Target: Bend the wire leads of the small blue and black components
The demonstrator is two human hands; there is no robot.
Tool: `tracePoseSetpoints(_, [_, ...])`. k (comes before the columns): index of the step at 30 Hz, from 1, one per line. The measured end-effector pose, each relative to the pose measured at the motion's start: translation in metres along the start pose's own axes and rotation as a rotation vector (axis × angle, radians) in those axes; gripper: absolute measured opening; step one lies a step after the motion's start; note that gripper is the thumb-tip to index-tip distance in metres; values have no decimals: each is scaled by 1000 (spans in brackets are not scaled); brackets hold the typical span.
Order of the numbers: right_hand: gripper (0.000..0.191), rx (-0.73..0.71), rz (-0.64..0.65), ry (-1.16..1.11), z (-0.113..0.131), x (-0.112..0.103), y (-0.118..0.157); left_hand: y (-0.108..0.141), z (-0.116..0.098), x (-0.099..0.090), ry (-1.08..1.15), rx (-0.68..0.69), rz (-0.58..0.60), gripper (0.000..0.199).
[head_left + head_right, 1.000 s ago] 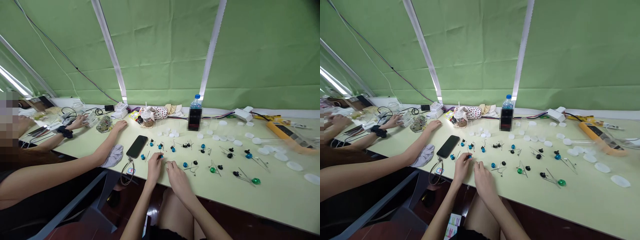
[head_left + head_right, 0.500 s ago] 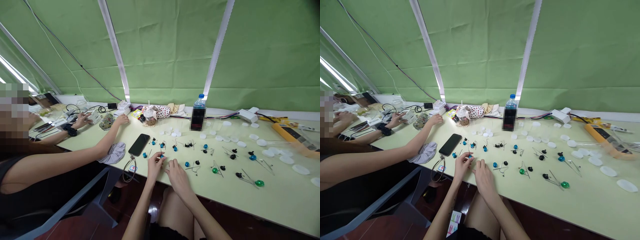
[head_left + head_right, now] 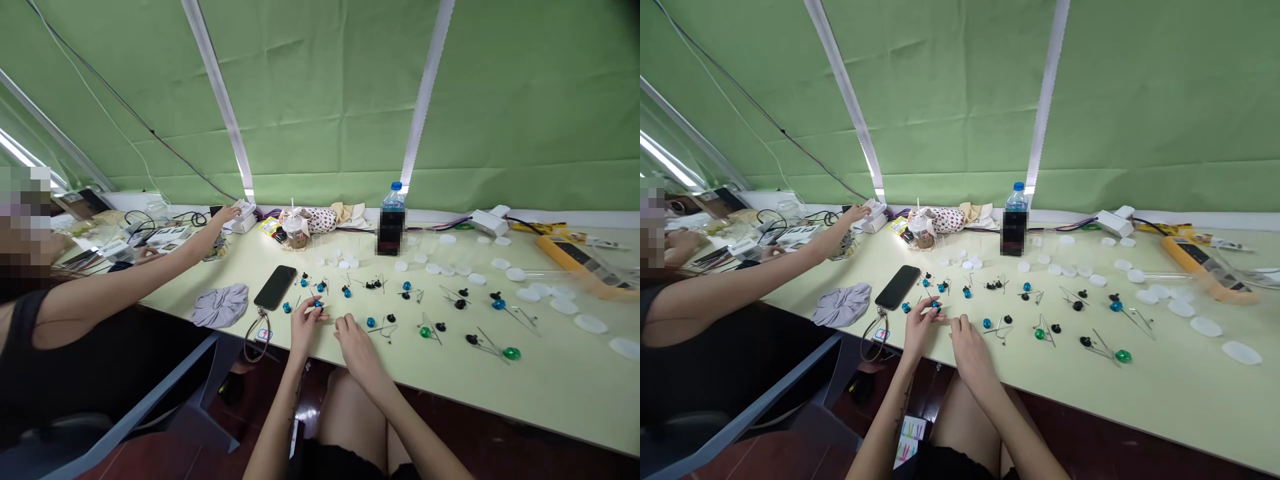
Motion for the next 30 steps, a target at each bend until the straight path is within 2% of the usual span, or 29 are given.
tracePoseSetpoints(4, [11,103,-8,-8,-8,-7,-5,1,-1,-3,11,37,-24,32])
tracePoseSetpoints(6, [14,88,16,17,-6,-8,-9,2,-1,-4,16,49,-31,32])
tracePoseSetpoints(11, [6,53,47,68,-2,-5,-10,2,0,-3,8,50,-26,29])
tracePoseSetpoints(16, [6,168,18,89,-7,-9,-3,3,-3,-5,11,50,-27,26])
tracePoseSetpoints(21, [33,119,38,122,0,-12,-1,3,-1,-5,70,7,-14,29])
tracePoseSetpoints(27, [37,41,63,138,2,-19,4,2,-2,0,40,16,61,26])
tracePoseSetpoints(30, [28,56,53,-41,-7,-24,0,3,-2,4,34,4,112,24])
Point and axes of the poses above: each hand's wrist, its own y-axis away from the middle knuckle, its own x-axis out of the palm, z = x × y, the point moved 7 cm from there along -y, towards the middle knuckle, and after that the axes turned 7 degrees about -x, right-handed, at the moved point
